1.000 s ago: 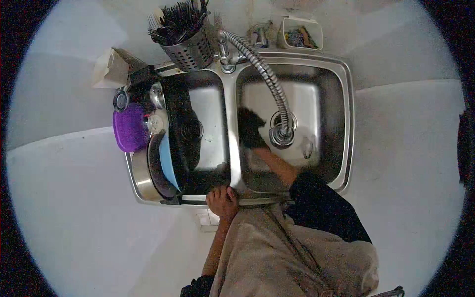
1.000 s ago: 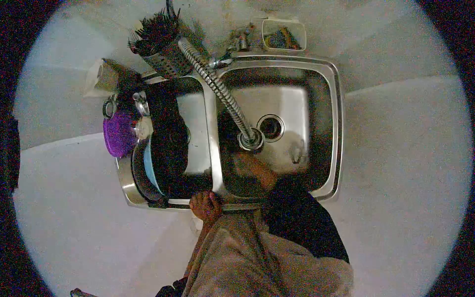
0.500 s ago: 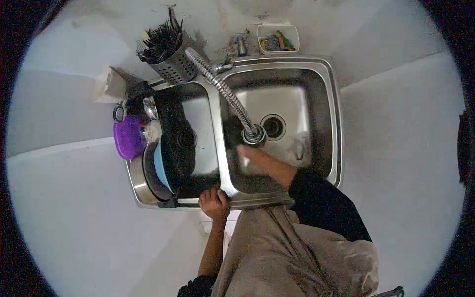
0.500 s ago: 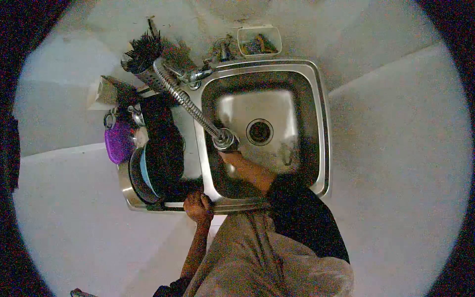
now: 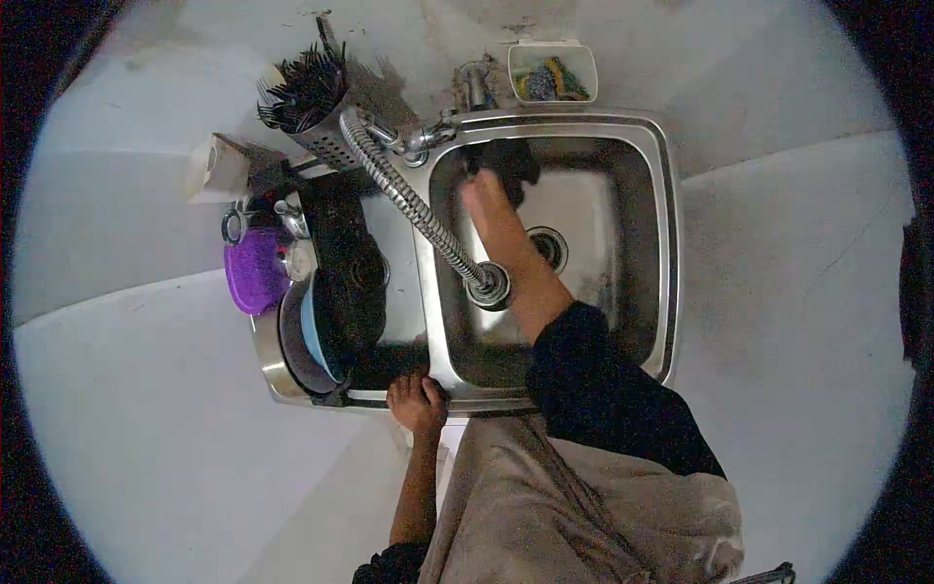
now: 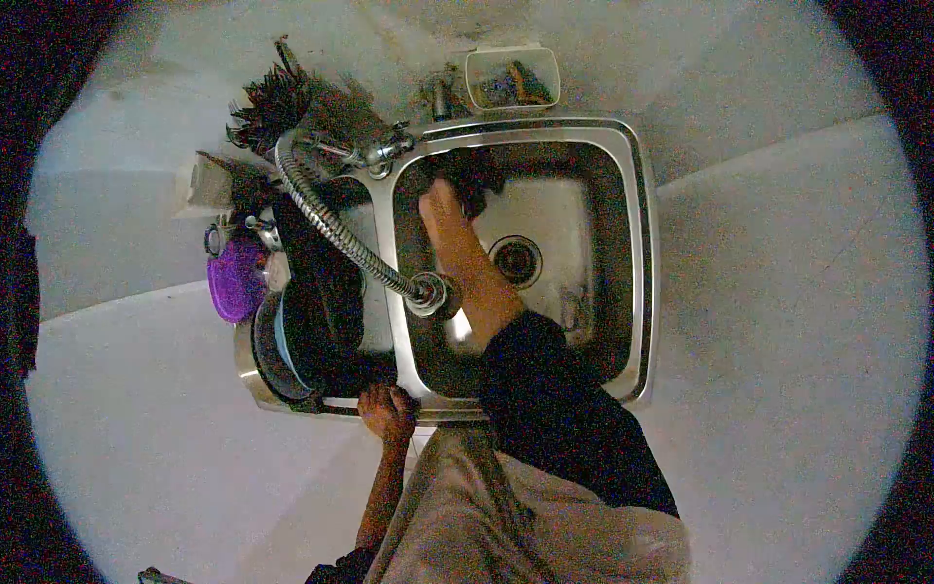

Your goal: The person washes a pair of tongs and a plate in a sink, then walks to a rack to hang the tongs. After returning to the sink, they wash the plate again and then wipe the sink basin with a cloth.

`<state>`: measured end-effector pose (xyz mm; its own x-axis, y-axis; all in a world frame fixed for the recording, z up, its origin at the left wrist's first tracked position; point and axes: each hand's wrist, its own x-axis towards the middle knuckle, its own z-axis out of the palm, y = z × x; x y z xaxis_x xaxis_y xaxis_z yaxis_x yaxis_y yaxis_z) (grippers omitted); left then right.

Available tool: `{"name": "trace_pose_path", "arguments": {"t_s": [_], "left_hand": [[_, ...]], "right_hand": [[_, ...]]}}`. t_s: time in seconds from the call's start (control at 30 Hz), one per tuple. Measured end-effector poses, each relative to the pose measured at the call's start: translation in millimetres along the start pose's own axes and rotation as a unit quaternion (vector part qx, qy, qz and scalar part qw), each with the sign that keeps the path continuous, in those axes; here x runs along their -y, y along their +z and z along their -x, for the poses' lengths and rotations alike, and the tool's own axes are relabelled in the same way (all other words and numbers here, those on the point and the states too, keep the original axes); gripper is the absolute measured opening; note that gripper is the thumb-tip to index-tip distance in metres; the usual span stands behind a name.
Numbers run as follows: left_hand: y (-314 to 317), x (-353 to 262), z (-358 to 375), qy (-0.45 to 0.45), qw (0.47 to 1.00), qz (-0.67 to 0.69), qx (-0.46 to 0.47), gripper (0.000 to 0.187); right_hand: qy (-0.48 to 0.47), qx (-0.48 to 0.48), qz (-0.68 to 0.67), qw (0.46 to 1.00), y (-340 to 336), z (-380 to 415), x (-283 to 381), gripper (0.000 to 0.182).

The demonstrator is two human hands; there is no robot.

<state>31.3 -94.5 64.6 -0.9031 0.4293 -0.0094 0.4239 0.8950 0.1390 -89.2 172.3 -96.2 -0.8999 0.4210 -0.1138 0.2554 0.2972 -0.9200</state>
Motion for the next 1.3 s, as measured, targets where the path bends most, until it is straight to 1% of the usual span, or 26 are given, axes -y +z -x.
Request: {"name": "trace_pose_path", "arguments": {"t_s": [0.1,0.2,0.33,0.4,0.47,0.6,0.73,0.77,0.83,0.93,1.07,1.17,1.2,1.27,1.3], "left_hand": [[-3,-1,-1,-0.002,1.0,0.003,0.008,0.023],[-1,-1,-1,0.015,0.999,0.017,-0.045,0.022],[1,4,-1,0.016,0.999,0.035,-0.015,0.021],[3,7,3,0.019,0.999,0.032,-0.006,0.02],[3,5,2,0.02,0.999,0.028,-0.017,0.019],[3,3,1,0.036,0.997,0.012,-0.065,0.018],[4,6,3,0.027,0.999,0.025,-0.034,0.018],[18,16,9,0.023,0.999,0.024,-0.031,0.018],[8,12,5,0.022,1.0,0.022,-0.001,0.019],[6,10,5,0.022,0.999,0.014,-0.033,0.021],[0,4,0,0.019,0.999,0.024,-0.027,0.022],[-2,7,1,0.024,0.999,0.011,-0.037,0.023],[-7,6,0,0.021,0.999,0.013,-0.04,0.022],[-6,3,-1,0.016,0.999,0.024,-0.043,0.022],[-6,7,0,0.019,0.998,0.03,-0.042,0.022]], "right_hand": [[0.009,-0.024,0.03,0.999,-5,5,3,0.019],[0.013,-0.053,0.053,0.997,-6,2,-1,0.02],[0.016,-0.069,0.077,0.994,-10,-4,0,0.022],[0.021,-0.071,0.09,0.993,-4,5,-6,0.022],[0.024,-0.066,0.099,0.993,-1,20,-7,0.023],[0.027,-0.019,0.111,0.993,12,80,-13,0.025],[0.023,0.062,0.113,0.991,17,159,-13,0.027],[0.021,0.084,0.111,0.99,13,178,-12,0.027],[0.021,0.126,0.111,0.986,-1,214,-8,0.028],[0.024,0.177,0.121,0.976,-47,247,-15,0.029],[0.047,0.193,0.165,0.966,-133,252,-31,0.031],[0.065,0.174,0.194,0.963,-193,233,-45,0.033],[0.065,0.153,0.196,0.966,-212,222,-50,0.033],[0.053,0.105,0.192,0.974,-247,188,-60,0.034],[0.031,0.086,0.21,0.973,-260,164,-69,0.035]]}}
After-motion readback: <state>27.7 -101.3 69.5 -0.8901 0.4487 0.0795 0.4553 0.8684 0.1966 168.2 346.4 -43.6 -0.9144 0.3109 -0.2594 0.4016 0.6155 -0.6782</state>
